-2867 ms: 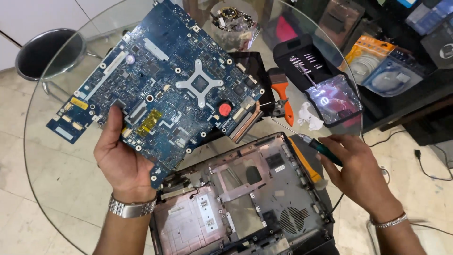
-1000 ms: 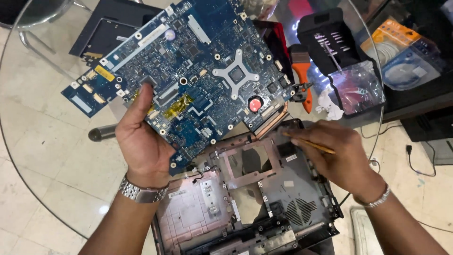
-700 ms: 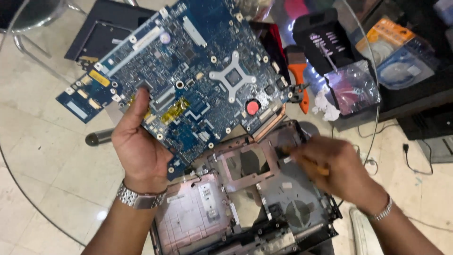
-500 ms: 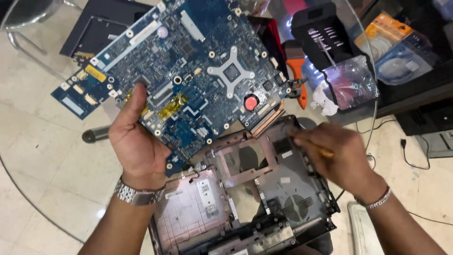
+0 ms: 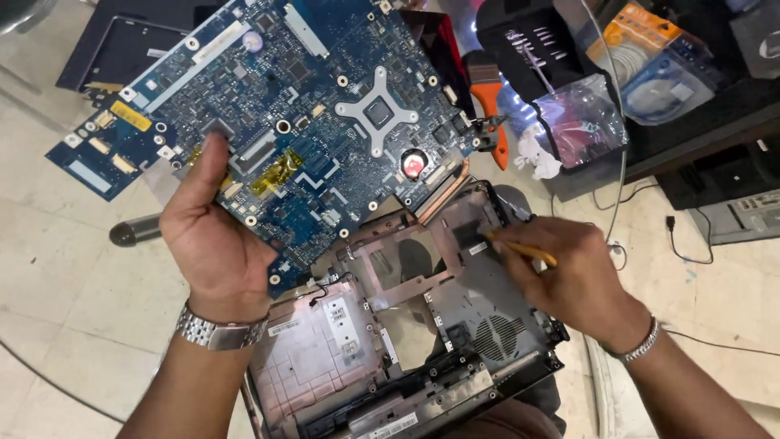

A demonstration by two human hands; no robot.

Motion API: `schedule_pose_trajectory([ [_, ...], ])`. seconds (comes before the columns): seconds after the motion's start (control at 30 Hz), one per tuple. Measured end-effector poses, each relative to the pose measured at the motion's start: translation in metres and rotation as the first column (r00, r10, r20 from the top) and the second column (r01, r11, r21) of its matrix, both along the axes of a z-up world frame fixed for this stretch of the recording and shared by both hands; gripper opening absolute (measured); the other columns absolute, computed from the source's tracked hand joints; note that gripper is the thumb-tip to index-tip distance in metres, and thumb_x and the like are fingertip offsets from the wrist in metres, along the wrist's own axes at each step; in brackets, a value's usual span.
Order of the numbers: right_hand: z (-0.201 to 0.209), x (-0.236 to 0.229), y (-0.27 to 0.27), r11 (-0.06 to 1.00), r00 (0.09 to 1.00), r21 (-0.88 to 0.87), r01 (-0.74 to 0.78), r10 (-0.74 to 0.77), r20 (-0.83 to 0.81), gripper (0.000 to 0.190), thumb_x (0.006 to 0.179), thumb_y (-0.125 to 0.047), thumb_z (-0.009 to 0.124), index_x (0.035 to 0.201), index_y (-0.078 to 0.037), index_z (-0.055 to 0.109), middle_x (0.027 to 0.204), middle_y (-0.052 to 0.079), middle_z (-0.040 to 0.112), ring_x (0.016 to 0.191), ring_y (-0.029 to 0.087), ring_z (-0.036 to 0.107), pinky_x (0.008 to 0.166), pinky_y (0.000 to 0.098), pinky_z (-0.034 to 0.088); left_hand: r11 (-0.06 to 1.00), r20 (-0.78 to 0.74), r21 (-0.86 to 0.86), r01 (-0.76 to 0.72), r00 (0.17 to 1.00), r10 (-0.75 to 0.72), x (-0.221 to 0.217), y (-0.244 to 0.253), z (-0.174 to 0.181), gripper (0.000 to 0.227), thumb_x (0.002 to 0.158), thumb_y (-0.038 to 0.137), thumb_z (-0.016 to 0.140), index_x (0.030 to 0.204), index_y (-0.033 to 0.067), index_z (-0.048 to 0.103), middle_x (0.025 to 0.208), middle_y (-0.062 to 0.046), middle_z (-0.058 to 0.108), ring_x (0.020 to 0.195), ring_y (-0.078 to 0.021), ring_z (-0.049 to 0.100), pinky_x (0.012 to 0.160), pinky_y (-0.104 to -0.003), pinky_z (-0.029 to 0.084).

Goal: The person cleans a laptop motherboard using a brush, focusing on the CPU area and other components. They then use a screwdriver to remove screws from the laptop casing.

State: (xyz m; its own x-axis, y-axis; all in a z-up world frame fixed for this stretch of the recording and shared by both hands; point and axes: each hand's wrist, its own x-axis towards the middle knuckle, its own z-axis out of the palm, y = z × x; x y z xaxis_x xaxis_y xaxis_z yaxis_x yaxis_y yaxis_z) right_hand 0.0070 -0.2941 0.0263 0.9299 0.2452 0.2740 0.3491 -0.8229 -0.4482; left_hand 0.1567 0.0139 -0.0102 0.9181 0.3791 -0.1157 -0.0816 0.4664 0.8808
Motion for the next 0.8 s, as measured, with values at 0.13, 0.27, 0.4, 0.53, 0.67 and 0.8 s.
schedule_pose_trajectory([
  [0.13, 0.017, -0.015, 0.001, 0.998, 0.994, -0.006, 0.063, -0.063, -0.084, 0.024, 0.086, -0.005, 0.071, 0.106, -0.013, 0.080, 0.085, 0.001, 0.080, 0.063, 0.015, 0.073, 0.057, 0.0294, 0.055, 0.994, -0.036, -0.112, 0.015, 0.999, -0.020, 0.002, 0.000, 0.002, 0.025, 0.075, 0.018, 0.078, 0.098, 0.0079, 0.080, 0.107, -0.005, 0.080, 0.115, -0.0199, 0.074, 0.114, -0.031, 0.051],
  [0.27, 0.009, -0.018, 0.008, 0.998, 1.000, -0.063, 0.028, -0.028, -0.004, 0.017, 0.087, -0.006, 0.075, 0.104, -0.004, 0.078, 0.074, 0.004, 0.077, 0.051, 0.015, 0.066, 0.048, 0.0291, 0.056, 0.998, 0.041, -0.049, 0.029, 0.999, -0.027, 0.003, 0.000, -0.001, 0.025, 0.077, 0.019, 0.077, 0.100, 0.0102, 0.080, 0.111, -0.005, 0.080, 0.119, -0.0204, 0.073, 0.117, -0.033, 0.049],
  [0.4, 0.009, -0.042, 0.010, 0.992, 0.985, 0.043, 0.121, -0.114, -0.129, 0.021, 0.081, -0.002, 0.075, 0.100, -0.009, 0.081, 0.082, 0.003, 0.083, 0.057, 0.012, 0.075, 0.046, 0.0222, 0.061, 1.000, 0.061, -0.002, 0.023, 0.998, -0.023, -0.005, 0.005, -0.008, 0.020, 0.082, 0.017, 0.075, 0.101, 0.0110, 0.079, 0.108, -0.004, 0.079, 0.117, -0.0214, 0.073, 0.115, -0.034, 0.051],
  [0.53, 0.018, -0.058, 0.037, 0.953, 0.974, 0.265, 0.144, -0.090, -0.207, 0.014, 0.082, -0.017, 0.076, 0.095, -0.012, 0.081, 0.073, 0.000, 0.078, 0.051, 0.011, 0.066, 0.048, 0.0266, 0.051, 0.993, 0.152, 0.115, 0.011, 0.988, -0.029, -0.005, 0.004, -0.013, 0.022, 0.088, 0.012, 0.070, 0.109, 0.0107, 0.076, 0.117, -0.007, 0.077, 0.123, -0.0224, 0.071, 0.118, -0.035, 0.053],
  [0.67, -0.002, -0.080, 0.031, 0.955, 0.955, 0.024, 0.295, -0.296, 0.023, 0.010, 0.089, -0.009, 0.069, 0.097, -0.007, 0.075, 0.084, 0.005, 0.076, 0.059, 0.015, 0.067, 0.057, 0.0281, 0.052, 0.998, 0.110, 0.059, 0.014, 0.994, -0.021, -0.006, 0.003, -0.007, 0.021, 0.084, 0.016, 0.074, 0.104, 0.0112, 0.078, 0.110, -0.005, 0.079, 0.118, -0.0197, 0.074, 0.117, -0.033, 0.052],
  [0.8, 0.004, -0.087, 0.055, 0.920, 0.938, 0.186, 0.344, -0.331, -0.098, 0.011, 0.081, -0.011, 0.075, 0.090, -0.007, 0.080, 0.073, 0.006, 0.079, 0.049, 0.011, 0.071, 0.040, 0.0251, 0.056, 1.000, 0.041, -0.013, 0.011, 0.999, -0.011, -0.011, -0.003, 0.001, 0.019, 0.081, 0.014, 0.076, 0.099, 0.0103, 0.080, 0.103, -0.003, 0.081, 0.111, -0.0190, 0.077, 0.112, -0.030, 0.057],
])
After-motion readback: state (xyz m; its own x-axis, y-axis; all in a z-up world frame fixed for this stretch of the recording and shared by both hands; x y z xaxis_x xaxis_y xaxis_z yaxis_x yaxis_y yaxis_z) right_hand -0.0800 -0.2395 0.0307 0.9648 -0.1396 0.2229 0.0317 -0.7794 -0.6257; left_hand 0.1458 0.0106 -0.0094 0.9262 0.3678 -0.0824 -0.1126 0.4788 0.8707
